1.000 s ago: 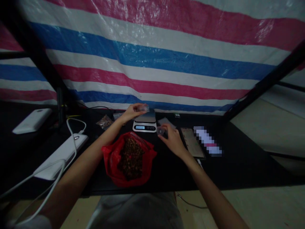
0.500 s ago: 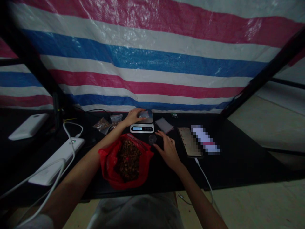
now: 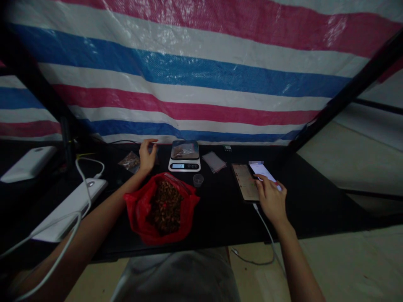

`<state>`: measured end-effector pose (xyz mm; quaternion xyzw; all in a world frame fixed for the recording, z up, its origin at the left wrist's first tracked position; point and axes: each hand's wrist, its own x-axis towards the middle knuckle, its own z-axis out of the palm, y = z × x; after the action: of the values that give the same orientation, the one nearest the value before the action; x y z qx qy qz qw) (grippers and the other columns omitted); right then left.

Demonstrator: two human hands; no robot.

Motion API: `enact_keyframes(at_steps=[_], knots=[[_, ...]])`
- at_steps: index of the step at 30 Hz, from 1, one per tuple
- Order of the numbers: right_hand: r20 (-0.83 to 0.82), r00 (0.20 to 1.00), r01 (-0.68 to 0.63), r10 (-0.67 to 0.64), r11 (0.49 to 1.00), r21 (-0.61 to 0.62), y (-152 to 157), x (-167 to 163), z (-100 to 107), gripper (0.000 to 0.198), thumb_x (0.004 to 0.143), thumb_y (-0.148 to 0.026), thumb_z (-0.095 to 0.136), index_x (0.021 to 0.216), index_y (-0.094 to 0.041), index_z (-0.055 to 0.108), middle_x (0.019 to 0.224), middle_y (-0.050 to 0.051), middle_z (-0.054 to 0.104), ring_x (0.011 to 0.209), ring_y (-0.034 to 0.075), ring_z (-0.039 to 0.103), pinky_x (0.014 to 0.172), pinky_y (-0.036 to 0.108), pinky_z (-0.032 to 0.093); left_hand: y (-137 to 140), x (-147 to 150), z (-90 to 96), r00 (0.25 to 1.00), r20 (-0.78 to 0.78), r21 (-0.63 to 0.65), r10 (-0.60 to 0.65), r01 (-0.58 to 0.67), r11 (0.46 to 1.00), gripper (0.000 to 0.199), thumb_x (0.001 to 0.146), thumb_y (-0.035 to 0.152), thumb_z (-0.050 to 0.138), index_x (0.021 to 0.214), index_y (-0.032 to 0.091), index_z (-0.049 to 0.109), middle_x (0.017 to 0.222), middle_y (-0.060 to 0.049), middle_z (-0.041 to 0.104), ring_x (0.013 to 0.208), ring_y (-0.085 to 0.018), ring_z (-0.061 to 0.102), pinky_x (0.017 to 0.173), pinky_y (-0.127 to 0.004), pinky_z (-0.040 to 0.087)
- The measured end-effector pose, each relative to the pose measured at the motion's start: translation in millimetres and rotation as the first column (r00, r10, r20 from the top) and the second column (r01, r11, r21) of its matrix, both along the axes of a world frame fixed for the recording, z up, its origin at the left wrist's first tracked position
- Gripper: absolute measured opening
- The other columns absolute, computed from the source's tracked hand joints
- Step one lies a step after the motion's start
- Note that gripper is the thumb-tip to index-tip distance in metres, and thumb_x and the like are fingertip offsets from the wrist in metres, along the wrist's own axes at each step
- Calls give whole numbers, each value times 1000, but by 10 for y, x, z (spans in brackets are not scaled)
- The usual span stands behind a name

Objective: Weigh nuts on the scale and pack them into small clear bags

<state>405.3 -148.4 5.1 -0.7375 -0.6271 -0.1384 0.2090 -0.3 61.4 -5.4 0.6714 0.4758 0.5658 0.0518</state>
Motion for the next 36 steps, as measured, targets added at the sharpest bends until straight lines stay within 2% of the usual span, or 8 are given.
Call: enact_keyframes(at_steps=[3, 6, 14, 30, 36], knots=[[25, 1000, -4, 5, 1000, -31, 20, 20, -44, 39, 92, -39, 26, 114, -23, 54, 98, 9, 69, 95, 27, 62, 96, 55, 29, 1, -14, 11, 1000, 2, 17, 15, -15, 1000, 18, 86, 18, 41, 93, 17, 57, 93, -6, 59, 91, -19, 53, 85, -31, 40], [13, 1000, -24, 24, 1000, 6, 50, -18, -20, 39, 92, -37, 25, 118, -23, 51, 101, 9, 68, 96, 26, 62, 98, 55, 28, 1, 0, 25, 999, -34, 8, -7, 8, 1000, 18, 85, 17, 40, 88, 17, 58, 90, -6, 59, 92, -19, 53, 85, -31, 40], [43, 978, -200, 202, 979, -45, 159, -127, -9, 33, 92, -33, 28, 112, -24, 53, 107, 6, 66, 102, 24, 60, 101, 57, 24, -34, 14, 40, 995, -68, -23, -71, 70, 997, 21, 82, 13, 39, 79, 19, 59, 87, -5, 60, 92, -19, 54, 88, -32, 40], [50, 976, -210, 213, 976, -66, 141, -128, -53, 32, 91, -34, 30, 111, -24, 54, 108, 6, 66, 104, 24, 59, 101, 57, 24, -64, 43, 31, 971, -194, -60, -140, 131, 990, 22, 81, 12, 40, 77, 19, 60, 87, -6, 60, 92, -21, 53, 86, -34, 40], [32, 978, -206, 208, 977, -55, 144, -150, -11, 32, 92, -33, 30, 112, -25, 54, 108, 5, 66, 104, 24, 59, 102, 56, 22, -78, 54, 68, 972, -184, -46, -146, 140, 989, 22, 81, 12, 40, 77, 20, 60, 87, -5, 60, 91, -21, 54, 86, -34, 40]])
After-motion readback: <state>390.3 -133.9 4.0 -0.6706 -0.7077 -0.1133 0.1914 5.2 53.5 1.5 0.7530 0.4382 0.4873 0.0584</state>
